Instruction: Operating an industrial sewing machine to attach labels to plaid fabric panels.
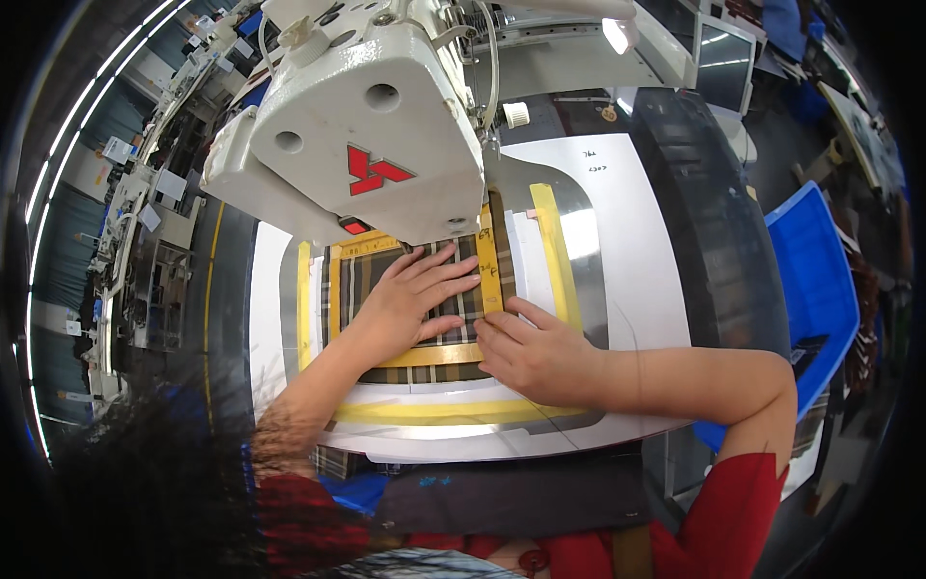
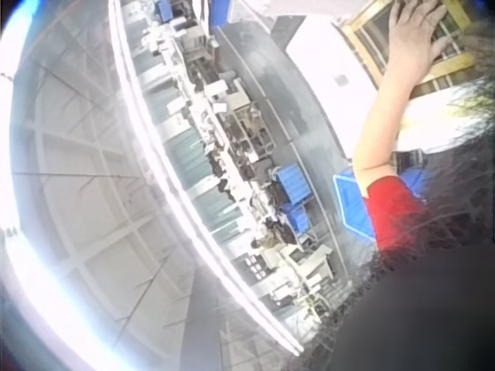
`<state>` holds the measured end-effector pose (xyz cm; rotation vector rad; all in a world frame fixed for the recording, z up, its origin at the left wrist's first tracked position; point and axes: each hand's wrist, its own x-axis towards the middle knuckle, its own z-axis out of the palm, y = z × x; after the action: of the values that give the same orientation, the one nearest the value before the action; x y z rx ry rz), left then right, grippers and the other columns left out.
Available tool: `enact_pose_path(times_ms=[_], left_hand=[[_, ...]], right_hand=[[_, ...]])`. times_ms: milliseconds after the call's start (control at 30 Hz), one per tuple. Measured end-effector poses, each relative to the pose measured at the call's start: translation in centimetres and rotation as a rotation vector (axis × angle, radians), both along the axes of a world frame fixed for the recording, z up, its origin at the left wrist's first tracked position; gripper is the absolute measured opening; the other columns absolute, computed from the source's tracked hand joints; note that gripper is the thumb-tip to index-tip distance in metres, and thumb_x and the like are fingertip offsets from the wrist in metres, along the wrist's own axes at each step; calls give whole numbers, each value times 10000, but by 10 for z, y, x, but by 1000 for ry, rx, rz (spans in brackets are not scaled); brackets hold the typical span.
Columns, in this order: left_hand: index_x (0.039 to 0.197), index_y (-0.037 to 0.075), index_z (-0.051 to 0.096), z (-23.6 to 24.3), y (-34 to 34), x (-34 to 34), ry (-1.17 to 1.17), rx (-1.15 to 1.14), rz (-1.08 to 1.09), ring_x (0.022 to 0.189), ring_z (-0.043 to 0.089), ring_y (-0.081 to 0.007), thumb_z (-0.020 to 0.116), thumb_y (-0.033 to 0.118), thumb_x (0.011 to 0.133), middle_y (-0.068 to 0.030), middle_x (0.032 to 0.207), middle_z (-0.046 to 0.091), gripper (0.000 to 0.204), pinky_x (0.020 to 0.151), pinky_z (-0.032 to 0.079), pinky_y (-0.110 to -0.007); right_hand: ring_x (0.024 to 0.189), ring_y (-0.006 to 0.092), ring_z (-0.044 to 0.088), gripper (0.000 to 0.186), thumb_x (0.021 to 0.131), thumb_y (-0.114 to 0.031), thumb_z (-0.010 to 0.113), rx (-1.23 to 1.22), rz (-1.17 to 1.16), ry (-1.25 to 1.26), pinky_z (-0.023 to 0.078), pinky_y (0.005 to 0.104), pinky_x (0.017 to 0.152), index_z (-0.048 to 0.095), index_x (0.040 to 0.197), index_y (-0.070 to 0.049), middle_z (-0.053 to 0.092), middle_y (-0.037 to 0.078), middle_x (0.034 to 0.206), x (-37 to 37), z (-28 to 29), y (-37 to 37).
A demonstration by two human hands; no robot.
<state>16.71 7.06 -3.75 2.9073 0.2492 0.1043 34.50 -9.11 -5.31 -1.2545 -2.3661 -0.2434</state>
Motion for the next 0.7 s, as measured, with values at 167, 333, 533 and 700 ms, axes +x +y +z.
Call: enact_pose_path(times_ms=[167, 333, 533, 700], left_hand=[[1265, 154, 555, 0, -4, -1, -49, 65, 6, 1341, 399, -213, 593, 378, 893, 3, 1409, 475, 436, 1111, 305, -455], [1206, 106, 578, 1, -8, 0, -65, 55, -11, 1316, 424, -236, 613, 331, 882, -38, 1362, 511, 396, 1103, 321, -451], [1138, 100, 604, 6, -21, -10, -60, -22, -68, 1292, 448, -239, 627, 282, 875, -38, 1286, 559, 320, 1103, 324, -450], [1087, 104, 615, 7, -26, -22, -99, -59, -60, 1273, 464, -238, 642, 272, 866, -36, 1252, 573, 279, 1089, 346, -445]], right_hand=[[1039, 278, 572, 243, 867, -210, 598, -14, 12, -27, 422, 423, 969, 646, 928, 20, 636, 158, 1056, -1, -1, 2], [1032, 284, 574, 257, 868, -215, 592, -1, 13, -47, 423, 420, 967, 641, 929, 29, 635, 166, 1054, -2, -4, 2], [1014, 286, 573, 258, 861, -212, 593, -4, 19, -34, 429, 419, 957, 639, 931, 32, 629, 164, 1044, -3, -6, 3], [996, 278, 574, 241, 846, -194, 602, -15, 21, 3, 437, 416, 944, 638, 923, 32, 621, 159, 1035, -3, -8, 5]])
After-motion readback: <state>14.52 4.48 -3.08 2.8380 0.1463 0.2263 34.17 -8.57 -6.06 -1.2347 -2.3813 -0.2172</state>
